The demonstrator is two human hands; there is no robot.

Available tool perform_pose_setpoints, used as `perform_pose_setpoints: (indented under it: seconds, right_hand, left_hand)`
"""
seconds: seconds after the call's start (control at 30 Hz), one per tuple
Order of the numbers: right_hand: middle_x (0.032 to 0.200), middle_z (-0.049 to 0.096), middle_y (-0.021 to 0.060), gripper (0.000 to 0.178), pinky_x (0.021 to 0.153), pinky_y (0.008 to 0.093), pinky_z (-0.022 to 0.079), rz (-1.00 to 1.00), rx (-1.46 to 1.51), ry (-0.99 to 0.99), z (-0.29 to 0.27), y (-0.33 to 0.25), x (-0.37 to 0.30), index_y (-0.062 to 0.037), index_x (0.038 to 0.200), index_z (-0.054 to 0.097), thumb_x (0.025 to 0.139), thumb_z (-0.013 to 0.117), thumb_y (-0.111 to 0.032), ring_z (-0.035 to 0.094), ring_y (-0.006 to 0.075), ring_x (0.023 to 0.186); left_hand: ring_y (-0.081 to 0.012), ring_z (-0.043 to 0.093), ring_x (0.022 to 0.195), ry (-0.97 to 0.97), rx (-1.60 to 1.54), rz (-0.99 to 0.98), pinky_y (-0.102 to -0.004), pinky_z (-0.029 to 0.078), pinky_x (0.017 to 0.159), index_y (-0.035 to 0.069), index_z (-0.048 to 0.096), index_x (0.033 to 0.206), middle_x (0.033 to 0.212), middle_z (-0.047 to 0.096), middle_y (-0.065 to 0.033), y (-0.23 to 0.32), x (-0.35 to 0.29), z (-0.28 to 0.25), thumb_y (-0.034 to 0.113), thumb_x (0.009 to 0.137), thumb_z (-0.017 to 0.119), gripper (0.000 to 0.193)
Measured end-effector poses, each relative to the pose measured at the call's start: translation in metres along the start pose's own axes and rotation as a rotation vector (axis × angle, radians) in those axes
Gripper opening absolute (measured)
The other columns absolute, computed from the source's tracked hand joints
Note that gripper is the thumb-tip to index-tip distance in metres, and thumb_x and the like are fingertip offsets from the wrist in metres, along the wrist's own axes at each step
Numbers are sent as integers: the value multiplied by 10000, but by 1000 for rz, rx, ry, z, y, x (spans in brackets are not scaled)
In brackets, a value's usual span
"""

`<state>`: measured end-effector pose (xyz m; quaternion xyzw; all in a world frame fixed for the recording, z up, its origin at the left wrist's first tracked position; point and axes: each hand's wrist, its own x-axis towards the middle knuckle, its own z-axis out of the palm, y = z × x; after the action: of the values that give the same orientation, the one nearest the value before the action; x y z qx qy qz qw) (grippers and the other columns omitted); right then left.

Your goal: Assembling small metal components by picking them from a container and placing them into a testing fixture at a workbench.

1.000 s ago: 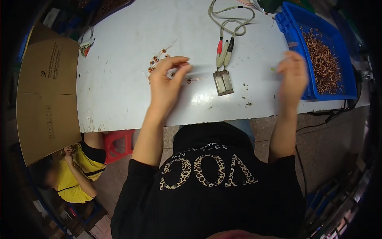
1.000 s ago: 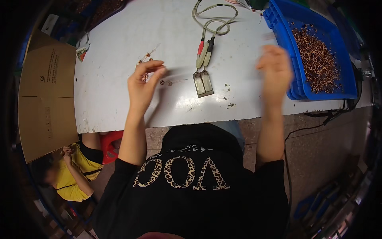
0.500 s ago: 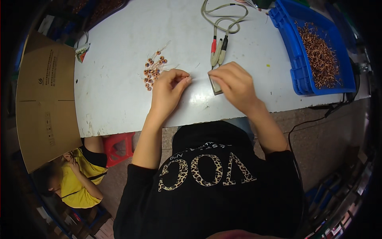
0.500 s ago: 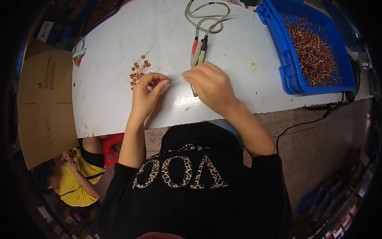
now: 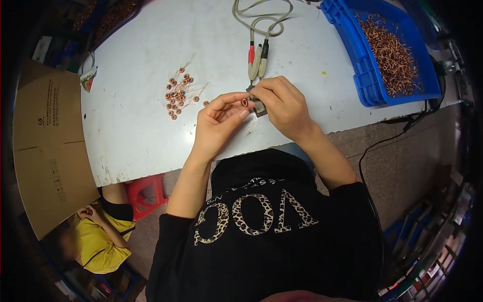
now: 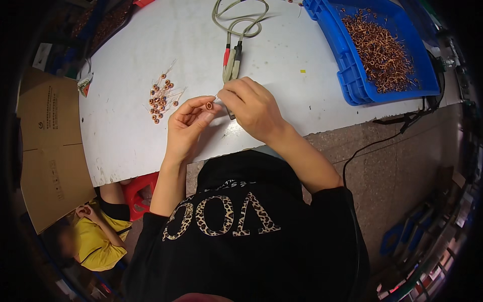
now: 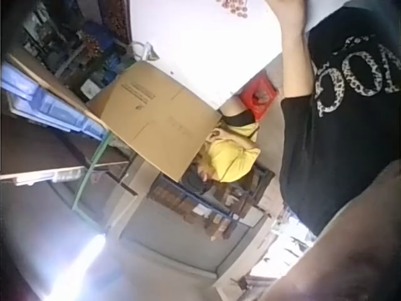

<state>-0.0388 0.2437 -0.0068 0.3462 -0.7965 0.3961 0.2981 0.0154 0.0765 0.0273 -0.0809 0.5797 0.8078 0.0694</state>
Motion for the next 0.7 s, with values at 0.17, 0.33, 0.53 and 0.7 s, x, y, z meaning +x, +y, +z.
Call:
perform_pose_setpoints:
  seconds: [0.17, 0.33, 0.53, 0.7]
  right_hand:
    - [920, 629, 29, 173, 689, 301, 490, 18, 0, -11, -4, -1, -7, -65, 921, 671, 767, 664, 15, 579, 183, 764]
    - [886, 643, 28, 144, 707, 314, 488, 201, 146, -34, -10, 9, -14, -74, 914, 675, 795, 681, 6, 593, 198, 761]
    - [863, 652, 26, 137, 718, 326, 481, 289, 129, -128, -15, 17, -26, -81, 917, 676, 809, 692, 2, 598, 214, 754]
    - [856, 650, 31, 140, 713, 327, 476, 252, 114, -130, -11, 18, -27, -80, 913, 672, 805, 690, 7, 587, 222, 739]
  left_hand:
    - [-113, 595, 817, 67, 504, 448, -222, 487, 744, 11, 732, 988, 915, 690, -58, -20, 11, -1, -19, 907, 695, 94]
    - [-143, 553, 826, 179, 529, 314, -260, 459, 741, 37, 746, 927, 902, 679, -40, -29, 17, 7, -18, 874, 713, 84]
    - [-192, 539, 868, 140, 915, 616, -294, 446, 804, 47, 742, 907, 894, 677, -35, -41, 22, 0, 1, 829, 732, 92]
    - [-214, 532, 883, 136, 935, 636, -311, 440, 832, 62, 739, 878, 880, 670, -30, -49, 23, -5, -3, 789, 738, 110]
